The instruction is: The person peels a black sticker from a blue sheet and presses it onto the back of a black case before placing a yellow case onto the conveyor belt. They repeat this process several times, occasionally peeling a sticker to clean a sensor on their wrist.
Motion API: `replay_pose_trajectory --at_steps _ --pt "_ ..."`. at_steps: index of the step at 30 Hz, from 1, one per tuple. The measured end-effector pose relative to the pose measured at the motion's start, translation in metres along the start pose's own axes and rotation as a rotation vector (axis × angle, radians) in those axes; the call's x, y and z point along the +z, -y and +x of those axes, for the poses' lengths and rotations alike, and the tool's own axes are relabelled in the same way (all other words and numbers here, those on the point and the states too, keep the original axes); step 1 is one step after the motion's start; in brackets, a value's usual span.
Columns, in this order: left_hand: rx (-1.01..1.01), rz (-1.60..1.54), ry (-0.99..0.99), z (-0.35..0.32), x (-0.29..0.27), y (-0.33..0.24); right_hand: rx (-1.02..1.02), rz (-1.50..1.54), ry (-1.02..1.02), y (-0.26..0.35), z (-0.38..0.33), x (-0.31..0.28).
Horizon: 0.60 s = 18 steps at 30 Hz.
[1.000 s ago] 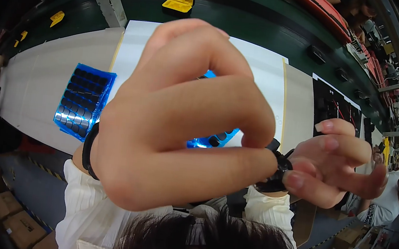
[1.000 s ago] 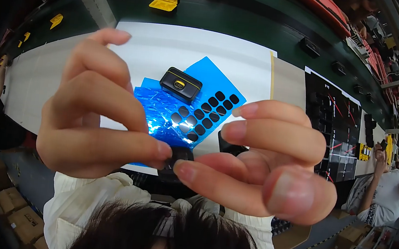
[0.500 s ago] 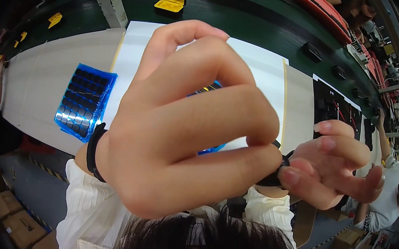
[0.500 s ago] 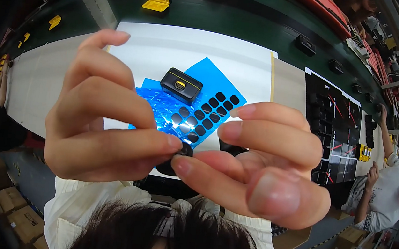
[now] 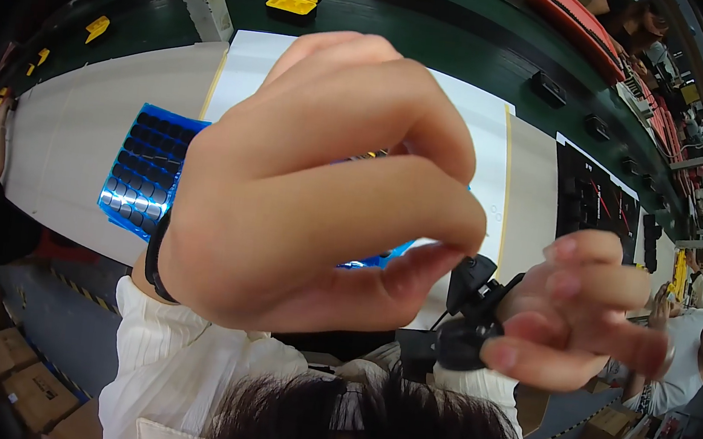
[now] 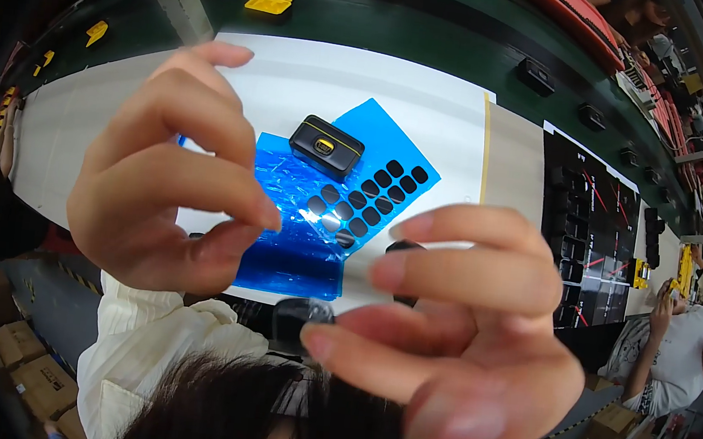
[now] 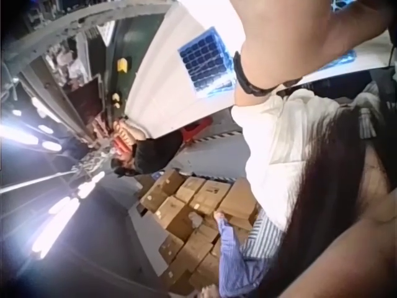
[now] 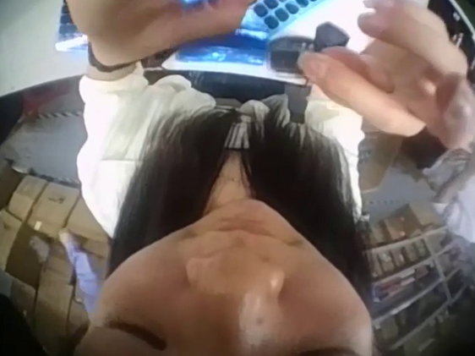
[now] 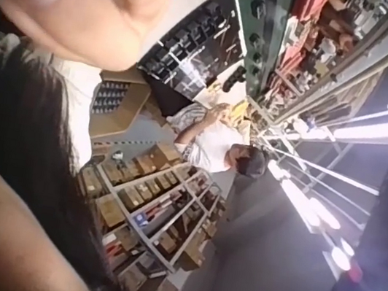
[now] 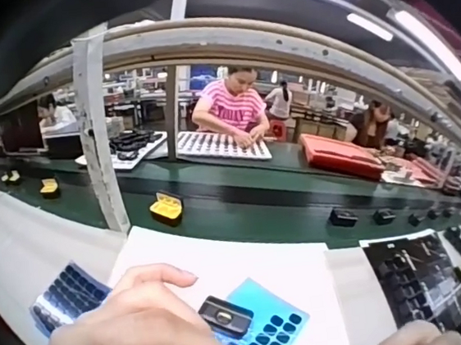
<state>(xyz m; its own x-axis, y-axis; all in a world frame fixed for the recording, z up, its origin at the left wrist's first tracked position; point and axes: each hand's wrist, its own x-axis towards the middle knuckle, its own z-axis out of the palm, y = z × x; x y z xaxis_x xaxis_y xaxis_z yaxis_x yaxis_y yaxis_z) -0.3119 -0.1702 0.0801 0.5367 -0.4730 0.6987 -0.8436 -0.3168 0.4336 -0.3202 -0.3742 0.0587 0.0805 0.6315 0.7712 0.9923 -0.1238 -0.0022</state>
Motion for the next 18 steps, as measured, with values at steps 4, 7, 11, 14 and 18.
replay_pose_trajectory --at_steps 4,7,11,14,18 --pt "-0.058 -0.107 0.089 -0.007 -0.005 -0.005 -0.026 0.041 0.005 -0.013 -0.002 -0.005" --pt "-0.104 -0.205 0.100 -0.009 -0.004 -0.008 -0.031 0.044 0.013 -0.020 -0.011 -0.024" --pt "-0.162 -0.318 0.052 -0.013 0.009 -0.010 -0.045 0.070 0.022 -0.021 -0.013 -0.028" --pt "-0.165 -0.334 0.058 -0.012 0.010 -0.009 -0.049 0.083 0.027 -0.017 -0.010 -0.025" --pt "-0.197 -0.383 0.012 -0.013 0.018 -0.006 -0.052 0.100 0.034 -0.017 -0.004 -0.014"
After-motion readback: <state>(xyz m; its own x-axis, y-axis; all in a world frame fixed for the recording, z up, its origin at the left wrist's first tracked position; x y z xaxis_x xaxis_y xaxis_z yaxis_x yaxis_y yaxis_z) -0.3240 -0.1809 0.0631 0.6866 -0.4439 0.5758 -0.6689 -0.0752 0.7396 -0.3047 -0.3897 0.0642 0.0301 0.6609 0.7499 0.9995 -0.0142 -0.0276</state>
